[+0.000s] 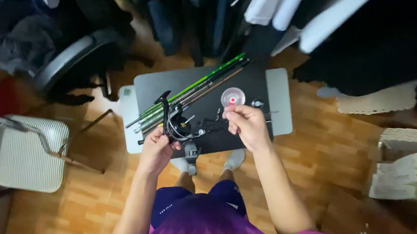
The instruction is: The person assembles a fishing reel by hand, starting by placing a spool onto the reel body. They then attach the handle and tighten it, followed by attaching the bail arm and securing it. Finally, they test the reel's rotation and handle movement.
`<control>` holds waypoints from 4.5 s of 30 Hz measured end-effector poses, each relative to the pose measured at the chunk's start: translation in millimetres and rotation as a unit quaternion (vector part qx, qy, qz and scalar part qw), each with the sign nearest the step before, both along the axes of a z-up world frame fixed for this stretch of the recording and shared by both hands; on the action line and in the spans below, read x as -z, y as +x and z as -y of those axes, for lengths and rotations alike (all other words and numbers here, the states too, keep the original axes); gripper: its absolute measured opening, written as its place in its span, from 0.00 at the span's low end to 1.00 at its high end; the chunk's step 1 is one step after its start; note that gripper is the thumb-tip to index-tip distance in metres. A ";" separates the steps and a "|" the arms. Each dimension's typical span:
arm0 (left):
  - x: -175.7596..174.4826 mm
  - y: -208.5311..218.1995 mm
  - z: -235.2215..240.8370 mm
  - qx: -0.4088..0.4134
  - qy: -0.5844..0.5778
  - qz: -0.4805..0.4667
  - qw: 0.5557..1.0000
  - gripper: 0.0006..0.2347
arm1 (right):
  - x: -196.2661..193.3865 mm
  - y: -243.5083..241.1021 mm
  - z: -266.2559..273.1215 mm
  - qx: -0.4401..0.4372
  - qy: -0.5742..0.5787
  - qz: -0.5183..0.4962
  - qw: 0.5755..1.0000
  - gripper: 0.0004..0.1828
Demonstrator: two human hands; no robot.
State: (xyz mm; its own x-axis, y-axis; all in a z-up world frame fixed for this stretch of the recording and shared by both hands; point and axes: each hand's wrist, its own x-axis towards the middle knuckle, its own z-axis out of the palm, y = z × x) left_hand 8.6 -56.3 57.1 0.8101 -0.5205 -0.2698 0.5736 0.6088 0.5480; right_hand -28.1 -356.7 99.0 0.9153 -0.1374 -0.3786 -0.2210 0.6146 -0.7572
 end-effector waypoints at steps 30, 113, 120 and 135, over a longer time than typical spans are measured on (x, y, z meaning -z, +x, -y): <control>-71.1 -8.0 122.3 0.193 -0.073 0.084 0.975 0.20 | -212.3 -78.0 11.4 -0.045 -0.181 0.089 0.978 0.10; -132.4 37.2 114.4 0.114 -0.084 0.045 0.989 0.20 | 164.7 -33.2 161.7 0.124 -0.519 -0.087 0.841 0.18; -86.1 63.2 132.1 0.040 -0.004 0.021 0.999 0.08 | 172.8 -9.6 162.9 -0.099 -0.546 -0.309 0.772 0.27; -86.7 47.4 116.2 -0.056 0.104 0.025 0.993 0.13 | 320.6 7.9 141.4 -0.167 -0.569 -0.319 0.739 0.43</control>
State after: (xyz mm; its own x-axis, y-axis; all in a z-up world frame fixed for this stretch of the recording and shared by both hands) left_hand 56.0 -172.5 143.8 0.8751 -0.3636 -0.3193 0.4771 0.5385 0.6946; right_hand -20.2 -498.1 -221.7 0.6549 -0.5064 -0.5609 -0.7521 -0.5091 -0.4185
